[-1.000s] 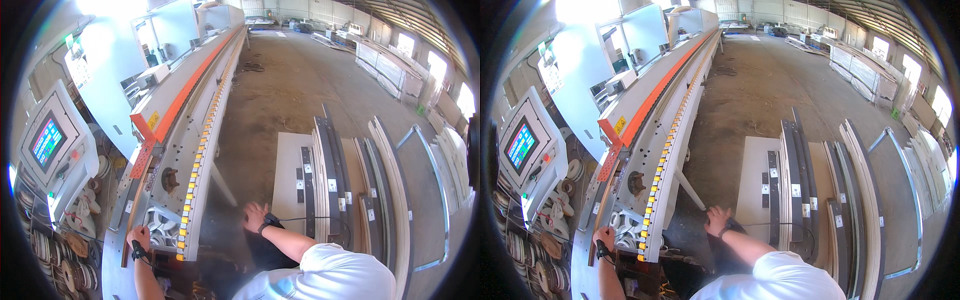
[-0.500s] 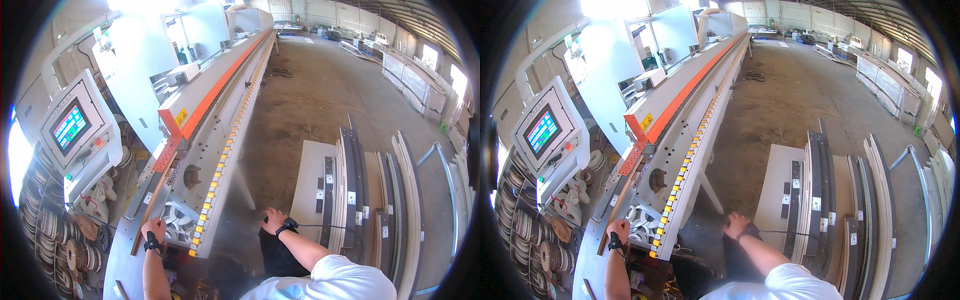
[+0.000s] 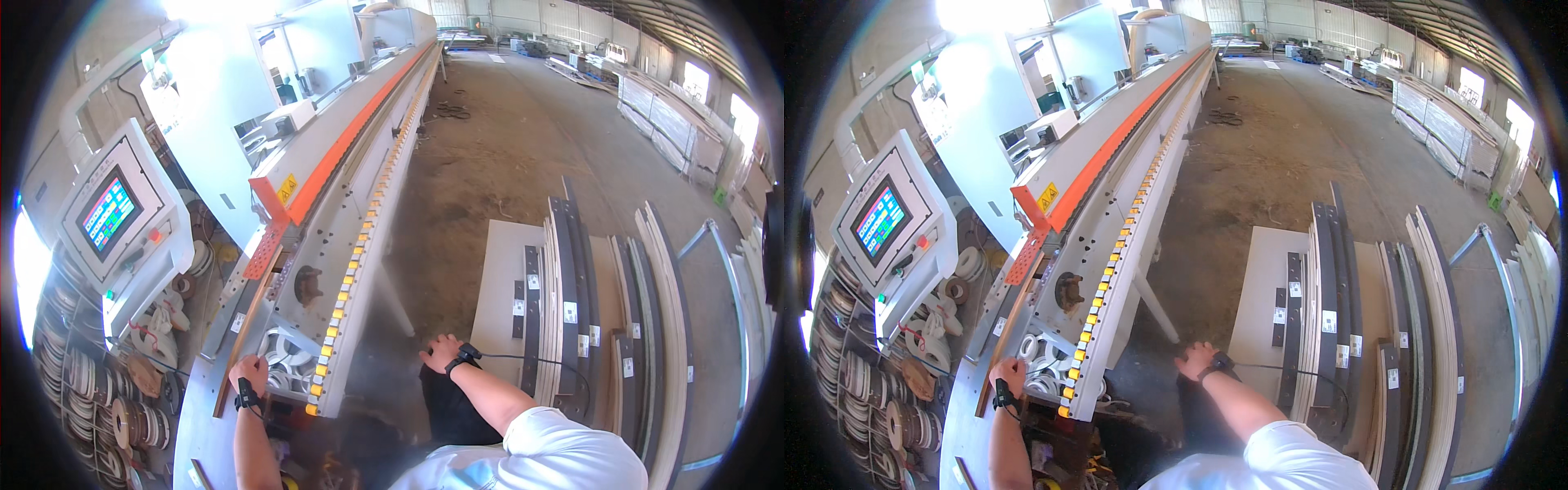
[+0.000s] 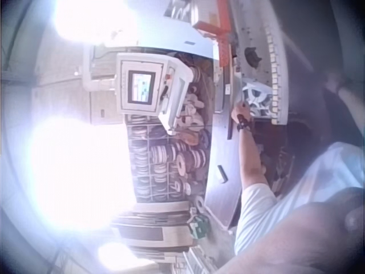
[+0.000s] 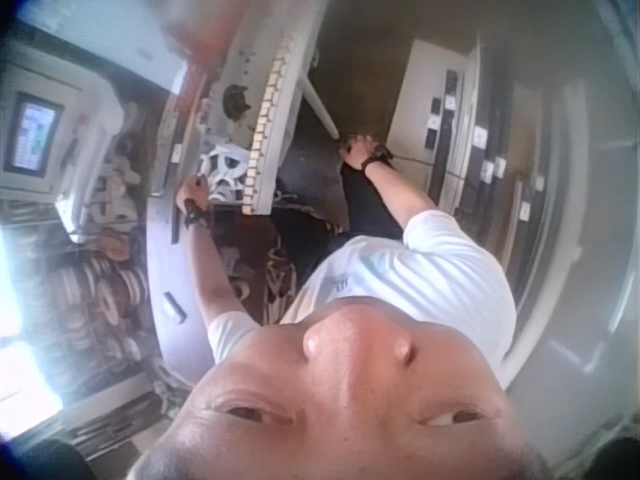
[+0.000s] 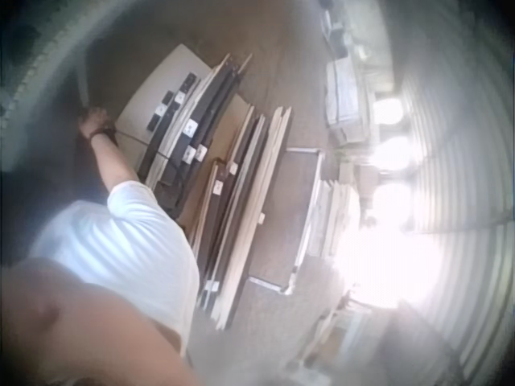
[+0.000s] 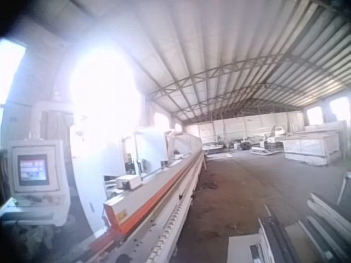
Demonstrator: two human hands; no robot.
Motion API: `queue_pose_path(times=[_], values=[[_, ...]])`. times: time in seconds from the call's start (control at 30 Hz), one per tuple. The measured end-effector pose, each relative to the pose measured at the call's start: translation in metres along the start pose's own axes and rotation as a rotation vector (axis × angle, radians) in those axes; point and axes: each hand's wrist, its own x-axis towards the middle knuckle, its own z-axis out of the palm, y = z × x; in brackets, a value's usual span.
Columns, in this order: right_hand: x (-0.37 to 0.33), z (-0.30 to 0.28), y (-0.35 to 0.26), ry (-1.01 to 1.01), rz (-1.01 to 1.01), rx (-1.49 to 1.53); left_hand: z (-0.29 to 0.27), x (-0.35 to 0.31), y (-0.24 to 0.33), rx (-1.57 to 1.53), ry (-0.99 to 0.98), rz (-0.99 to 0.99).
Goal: The recorder is applying labels to various wooden furniture components and organizing them near an edge-banding machine in a factory setting.
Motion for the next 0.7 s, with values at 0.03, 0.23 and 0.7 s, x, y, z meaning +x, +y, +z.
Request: queue_pose_path(times=[0.03, 0.23, 0.7], values=[[0.000, 0.000, 0.001, -0.048, -0.014, -0.059, 0.001, -0.001, 0.001, -0.009, -0.013, 0.000], [0.005, 0.004, 0.002, -0.043, -0.015, -0.055, -0.001, 0.001, 0.004, -0.026, -0.006, 0.011], [-0.001, 0.016, 0.006, 0.091, -0.077, 0.003, -0.001, -0.002, 0.003, -0.024, -0.006, 0.000]])
